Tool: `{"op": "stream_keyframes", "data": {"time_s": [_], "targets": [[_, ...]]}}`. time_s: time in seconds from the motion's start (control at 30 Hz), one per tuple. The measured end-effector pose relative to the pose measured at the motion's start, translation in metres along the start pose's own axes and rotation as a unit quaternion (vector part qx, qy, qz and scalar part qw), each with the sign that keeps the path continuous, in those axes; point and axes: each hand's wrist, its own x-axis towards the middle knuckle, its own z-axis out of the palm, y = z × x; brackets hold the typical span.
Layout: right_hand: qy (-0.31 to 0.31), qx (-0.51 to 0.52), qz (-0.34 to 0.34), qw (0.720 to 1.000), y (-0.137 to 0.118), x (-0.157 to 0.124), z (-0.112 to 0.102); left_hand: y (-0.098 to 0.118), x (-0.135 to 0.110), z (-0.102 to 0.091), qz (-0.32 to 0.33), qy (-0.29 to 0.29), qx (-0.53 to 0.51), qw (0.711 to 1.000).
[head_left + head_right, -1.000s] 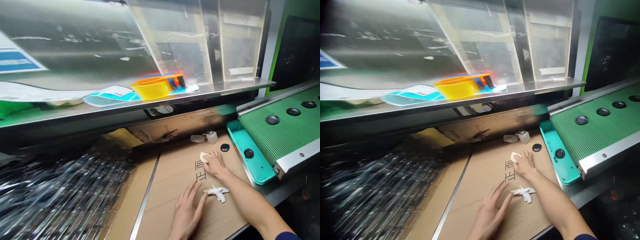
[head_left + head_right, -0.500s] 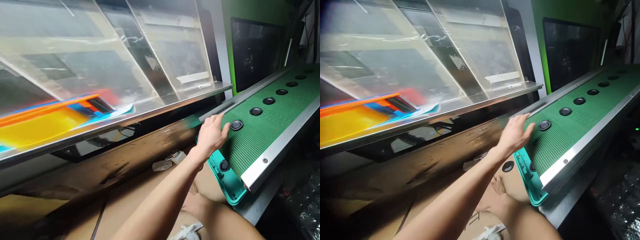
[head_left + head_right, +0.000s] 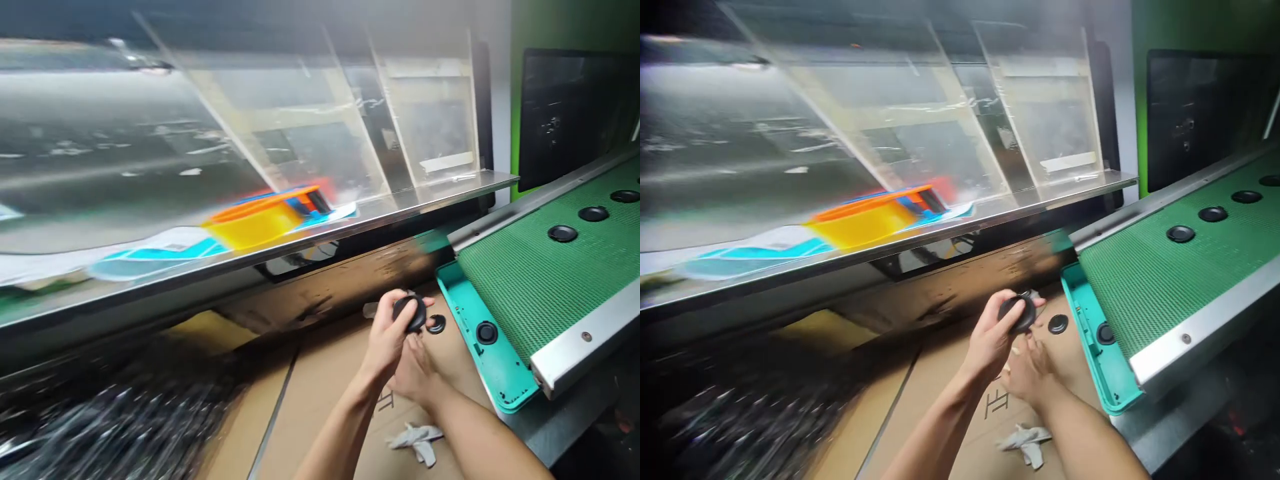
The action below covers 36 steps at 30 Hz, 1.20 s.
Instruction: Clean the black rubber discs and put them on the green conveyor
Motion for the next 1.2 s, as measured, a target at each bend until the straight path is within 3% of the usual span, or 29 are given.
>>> {"op": "stream_keyframes", "data": {"time_s": [0.07,0.13,0.23,0.37,0.47,0.57,0.63,0.8,0.93,1.07,1.2], "targets": [[-0.014,-0.03,0.011,0.999,0.0,0.003,0.004,-0.026,-0.027,-0.062,-0.056,0.106,-0.056,0.991],[-0.01,-0.033,0.019,0.999,0.001,0.004,0.003,-0.057,-0.048,-0.109,-0.092,0.184,-0.129,0.97],[0.061,0.04,0.056,0.996,-0.004,0.004,-0.005,-0.097,-0.064,-0.141,-0.118,0.217,-0.257,0.934],[0.114,0.131,0.037,0.984,-0.025,-0.004,-0.005,-0.12,-0.062,-0.141,-0.086,0.176,-0.362,0.911],[0.1,0.089,0.006,0.991,-0.04,-0.017,0.009,-0.124,-0.059,-0.139,-0.085,0.128,-0.413,0.898],[0.076,0.017,-0.07,0.995,-0.046,-0.027,0.022,-0.125,-0.06,-0.142,-0.119,0.096,-0.438,0.886],[0.067,-0.022,-0.106,0.992,-0.045,-0.025,0.024,-0.126,-0.061,-0.144,-0.137,0.1,-0.437,0.883],[0.093,-0.083,-0.065,0.99,-0.035,-0.013,0.017,-0.127,-0.058,-0.142,-0.127,0.124,-0.41,0.895],[0.059,-0.092,-0.116,0.987,-0.034,-0.016,0.017,-0.13,-0.057,-0.143,-0.131,0.132,-0.42,0.888],[0.101,-0.112,-0.064,0.986,-0.032,-0.015,0.019,-0.131,-0.058,-0.145,-0.111,0.132,-0.399,0.901],[0.072,-0.112,-0.118,0.984,-0.031,-0.016,0.02,-0.128,-0.058,-0.144,-0.124,0.136,-0.391,0.902]]}}
